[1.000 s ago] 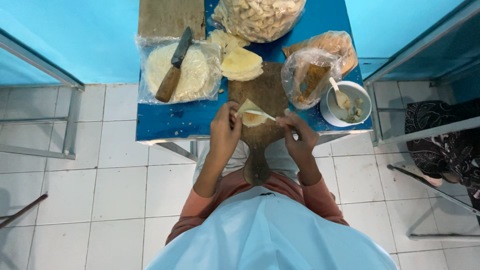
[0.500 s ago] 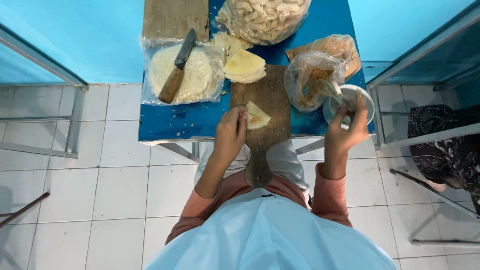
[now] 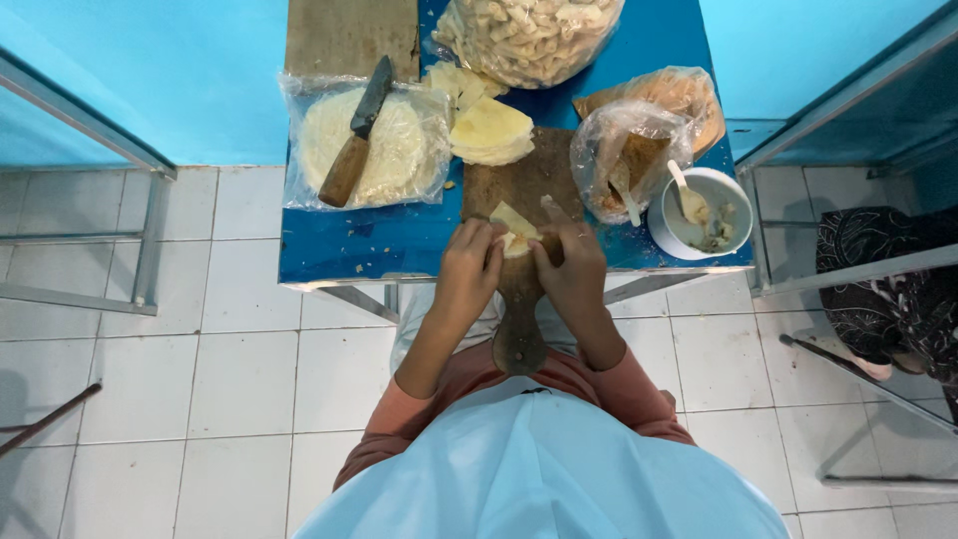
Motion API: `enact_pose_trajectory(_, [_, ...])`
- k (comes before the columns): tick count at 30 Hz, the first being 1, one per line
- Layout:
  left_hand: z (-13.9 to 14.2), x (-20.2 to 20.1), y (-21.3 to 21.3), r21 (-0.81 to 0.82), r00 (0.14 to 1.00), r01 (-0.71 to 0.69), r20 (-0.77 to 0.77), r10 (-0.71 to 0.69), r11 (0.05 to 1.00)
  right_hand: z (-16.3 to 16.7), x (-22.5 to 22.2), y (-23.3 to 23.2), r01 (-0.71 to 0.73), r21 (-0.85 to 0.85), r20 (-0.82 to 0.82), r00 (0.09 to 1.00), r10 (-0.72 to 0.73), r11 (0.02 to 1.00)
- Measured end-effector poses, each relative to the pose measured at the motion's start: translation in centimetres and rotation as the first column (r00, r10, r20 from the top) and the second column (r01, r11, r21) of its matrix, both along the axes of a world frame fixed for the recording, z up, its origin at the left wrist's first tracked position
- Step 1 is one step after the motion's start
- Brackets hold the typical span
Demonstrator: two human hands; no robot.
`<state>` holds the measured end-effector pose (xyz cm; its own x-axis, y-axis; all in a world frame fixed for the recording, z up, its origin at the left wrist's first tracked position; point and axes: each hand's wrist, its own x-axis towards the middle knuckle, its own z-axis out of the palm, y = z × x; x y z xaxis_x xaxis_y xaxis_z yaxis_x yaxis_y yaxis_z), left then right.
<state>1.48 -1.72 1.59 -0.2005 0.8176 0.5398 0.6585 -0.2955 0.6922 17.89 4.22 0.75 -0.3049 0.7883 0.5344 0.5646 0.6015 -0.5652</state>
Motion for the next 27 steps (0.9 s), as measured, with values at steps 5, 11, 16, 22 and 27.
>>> enact_pose_trajectory(5, [0.0,0.1,0.0,0.029,1.0,0.009,0.019,-0.01,1.0,-0.3,-0.4,0.7,-0.03,-0.146,-0.083,0.996,0.018,0.989])
enact_pose_trajectory(11, [0.0,0.2,-0.1,0.029,1.0,0.012,0.003,-0.012,1.0,-0.8,-1.5,0.4,-0.138,-0.063,-0.22,0.968,0.121,0.988])
enact_pose_trajectory(16, [0.2,0.1,0.0,-0.024,1.0,0.006,-0.002,-0.006,1.0,-1.2,-2.2,-0.4,-0.13,0.069,-0.085,0.987,0.135,0.989])
enact_pose_trajectory(22, [0.1,0.0,-0.1,-0.019,1.0,0.009,-0.007,-0.009,1.0,0.1,-1.8,-1.0,-0.226,-0.04,-0.084,0.971,0.222,0.973])
enact_pose_trajectory(27, [0.4,-0.4,-0.3,0.014,0.999,0.048,-0.025,-0.047,0.999,2.4,0.5,0.3,-0.4,0.069,0.046,0.916,0.398,0.914])
